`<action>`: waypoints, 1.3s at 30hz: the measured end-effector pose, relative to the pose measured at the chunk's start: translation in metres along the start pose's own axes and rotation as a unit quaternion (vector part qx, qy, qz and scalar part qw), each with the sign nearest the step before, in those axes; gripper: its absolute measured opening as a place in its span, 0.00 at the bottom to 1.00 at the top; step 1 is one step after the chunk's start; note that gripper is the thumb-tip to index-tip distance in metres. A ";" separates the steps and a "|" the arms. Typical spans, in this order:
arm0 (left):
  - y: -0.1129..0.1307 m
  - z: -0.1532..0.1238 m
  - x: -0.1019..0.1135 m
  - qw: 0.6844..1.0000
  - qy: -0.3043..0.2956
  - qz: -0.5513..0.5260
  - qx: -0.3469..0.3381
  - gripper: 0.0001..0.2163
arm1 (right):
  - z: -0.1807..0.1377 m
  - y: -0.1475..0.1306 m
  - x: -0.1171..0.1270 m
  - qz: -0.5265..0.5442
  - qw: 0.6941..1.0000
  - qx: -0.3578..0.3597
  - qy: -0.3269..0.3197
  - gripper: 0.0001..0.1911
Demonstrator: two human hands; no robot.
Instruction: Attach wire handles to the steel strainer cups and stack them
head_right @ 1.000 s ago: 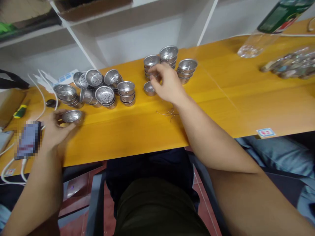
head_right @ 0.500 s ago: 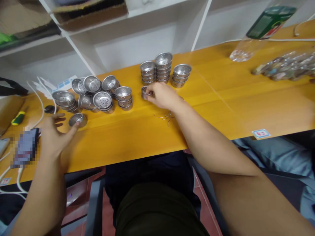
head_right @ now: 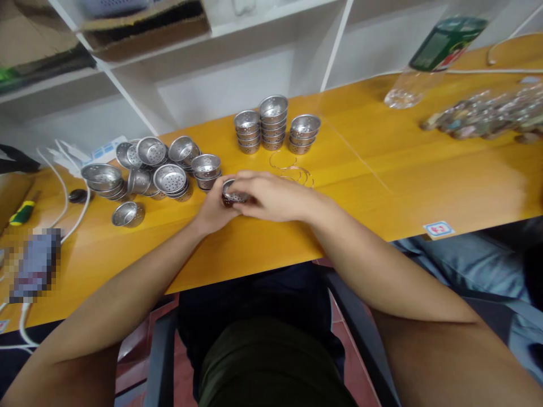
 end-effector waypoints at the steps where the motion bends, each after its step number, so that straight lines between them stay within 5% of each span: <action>1: -0.003 0.001 0.000 1.000 0.005 0.009 0.000 0.43 | -0.006 0.009 0.009 0.002 0.999 -0.023 0.025 0.08; 3: -0.002 0.001 0.004 1.000 0.005 0.018 -0.007 0.42 | -0.018 0.029 0.018 -0.021 0.996 -0.079 0.035 0.07; 9: 0.011 -0.002 0.022 0.998 -0.039 0.027 -0.028 0.36 | -0.039 0.073 -0.019 -0.206 0.947 -0.204 -0.140 0.09; 23: -0.015 0.002 0.031 0.999 0.010 -0.018 0.027 0.37 | 0.014 0.056 -0.038 -0.361 0.878 -0.237 -0.207 0.12; 29: -0.035 0.002 0.051 0.993 0.072 -0.015 0.095 0.37 | 0.031 0.063 -0.010 -0.307 0.911 -0.242 -0.130 0.10; 34: -0.035 0.001 0.047 0.995 0.067 -0.043 0.064 0.39 | 0.054 0.061 0.031 -0.066 0.984 -0.167 0.021 0.09; 39: -0.033 0.001 0.043 0.994 0.078 -0.068 0.016 0.43 | 0.062 0.067 0.029 0.183 0.971 -0.071 0.135 0.07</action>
Point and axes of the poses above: each hand's wrist, its own z-axis towards the middle knuckle, its own x-axis out of the back of the hand, y = z × x, the point moved 9 cm from there along z, towards the middle knuckle, and after that the axes turned 13 degrees about -x, right-handed, at the moved point
